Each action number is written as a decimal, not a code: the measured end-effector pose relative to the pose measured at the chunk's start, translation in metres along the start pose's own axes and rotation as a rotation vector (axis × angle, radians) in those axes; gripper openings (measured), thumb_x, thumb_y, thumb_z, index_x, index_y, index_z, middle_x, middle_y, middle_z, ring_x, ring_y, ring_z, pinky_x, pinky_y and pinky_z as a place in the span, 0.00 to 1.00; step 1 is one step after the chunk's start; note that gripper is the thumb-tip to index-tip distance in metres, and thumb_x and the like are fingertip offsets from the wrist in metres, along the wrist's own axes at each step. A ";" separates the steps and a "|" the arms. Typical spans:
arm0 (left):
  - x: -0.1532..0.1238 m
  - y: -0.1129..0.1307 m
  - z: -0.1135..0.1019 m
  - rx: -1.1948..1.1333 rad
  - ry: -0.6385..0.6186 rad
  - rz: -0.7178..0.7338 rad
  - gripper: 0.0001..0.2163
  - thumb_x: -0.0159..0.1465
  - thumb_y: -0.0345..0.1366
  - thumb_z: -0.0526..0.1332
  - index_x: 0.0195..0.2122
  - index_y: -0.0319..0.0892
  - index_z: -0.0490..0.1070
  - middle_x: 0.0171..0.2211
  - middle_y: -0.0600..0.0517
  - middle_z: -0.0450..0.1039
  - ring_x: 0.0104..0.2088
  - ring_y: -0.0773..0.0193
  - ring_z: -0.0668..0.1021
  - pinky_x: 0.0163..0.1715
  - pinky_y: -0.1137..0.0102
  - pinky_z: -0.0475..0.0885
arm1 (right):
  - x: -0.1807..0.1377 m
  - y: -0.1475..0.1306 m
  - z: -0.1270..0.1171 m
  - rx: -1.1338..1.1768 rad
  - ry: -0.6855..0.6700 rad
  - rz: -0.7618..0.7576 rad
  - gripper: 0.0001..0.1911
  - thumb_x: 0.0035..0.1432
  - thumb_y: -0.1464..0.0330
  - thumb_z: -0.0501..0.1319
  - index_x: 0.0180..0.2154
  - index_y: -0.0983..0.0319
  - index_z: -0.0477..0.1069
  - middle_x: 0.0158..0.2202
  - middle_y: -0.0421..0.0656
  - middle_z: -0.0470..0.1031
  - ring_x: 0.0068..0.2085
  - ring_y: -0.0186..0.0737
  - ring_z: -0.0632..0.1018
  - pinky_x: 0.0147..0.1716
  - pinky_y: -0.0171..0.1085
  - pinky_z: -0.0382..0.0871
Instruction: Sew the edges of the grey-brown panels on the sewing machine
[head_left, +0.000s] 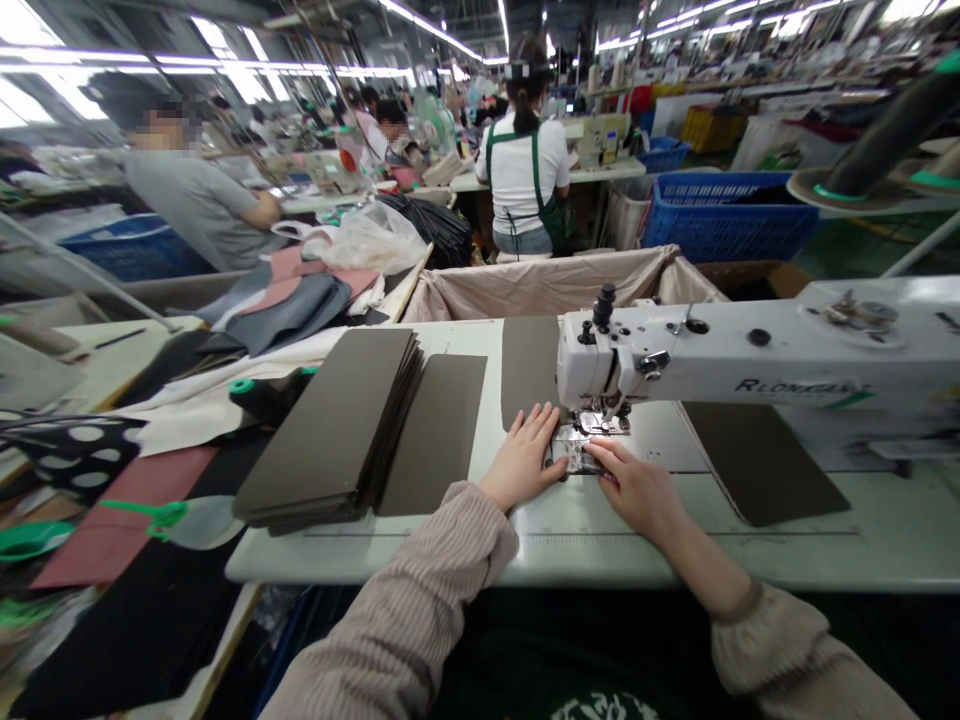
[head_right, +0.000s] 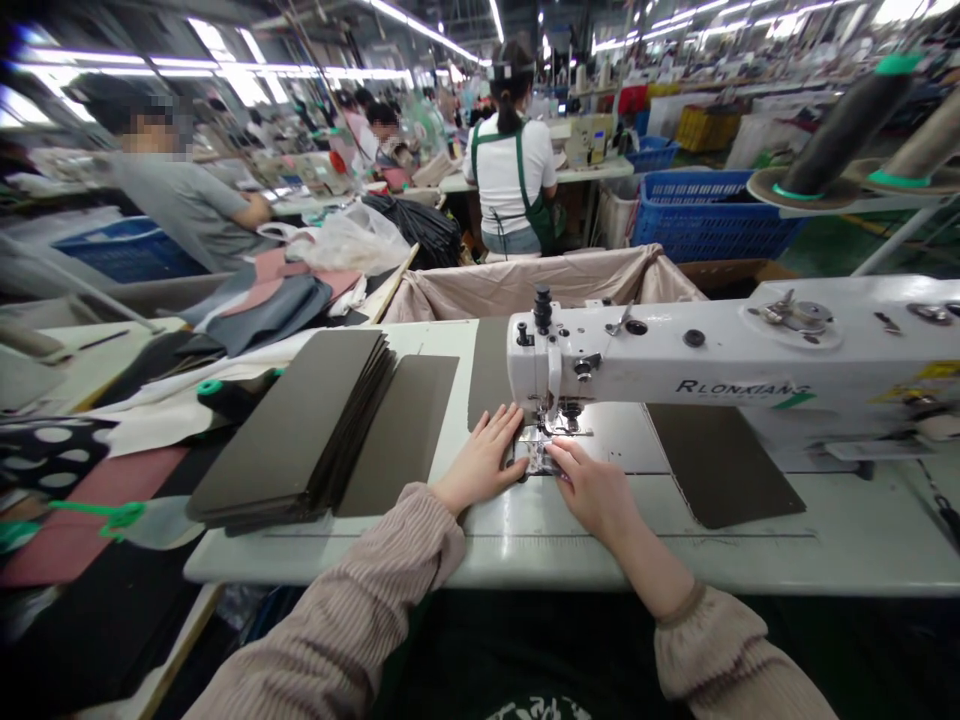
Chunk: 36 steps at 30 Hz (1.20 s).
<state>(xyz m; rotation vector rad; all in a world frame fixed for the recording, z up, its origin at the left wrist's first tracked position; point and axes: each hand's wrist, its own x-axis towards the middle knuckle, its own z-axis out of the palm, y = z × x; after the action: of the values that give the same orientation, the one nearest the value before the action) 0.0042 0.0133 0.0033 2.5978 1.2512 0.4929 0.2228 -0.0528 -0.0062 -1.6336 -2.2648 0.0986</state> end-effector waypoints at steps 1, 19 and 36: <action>-0.001 0.004 -0.003 0.006 0.006 -0.011 0.33 0.66 0.46 0.58 0.69 0.40 0.48 0.67 0.42 0.55 0.68 0.51 0.57 0.67 0.52 0.45 | 0.000 -0.001 -0.001 0.000 0.005 -0.002 0.24 0.62 0.72 0.54 0.59 0.53 0.65 0.61 0.41 0.68 0.49 0.43 0.78 0.42 0.40 0.76; -0.183 0.053 -0.146 -0.093 -0.354 0.186 0.30 0.61 0.26 0.51 0.59 0.70 0.64 0.51 0.65 0.75 0.54 0.63 0.76 0.66 0.57 0.57 | -0.042 -0.031 -0.026 0.120 -0.243 -0.176 0.29 0.60 0.71 0.56 0.63 0.54 0.62 0.63 0.43 0.65 0.47 0.44 0.79 0.43 0.42 0.75; -0.079 0.118 0.016 -0.201 -0.100 0.069 0.19 0.65 0.35 0.64 0.56 0.49 0.67 0.46 0.48 0.70 0.46 0.56 0.72 0.46 0.60 0.71 | -0.145 -0.004 -0.055 0.469 -0.058 0.457 0.12 0.67 0.56 0.53 0.38 0.55 0.69 0.31 0.39 0.77 0.32 0.41 0.78 0.31 0.37 0.70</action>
<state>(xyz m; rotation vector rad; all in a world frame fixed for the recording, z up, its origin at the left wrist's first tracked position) 0.0484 -0.1221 0.0118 2.4703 1.0268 0.4691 0.2771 -0.1974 0.0118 -1.8458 -1.6834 0.7347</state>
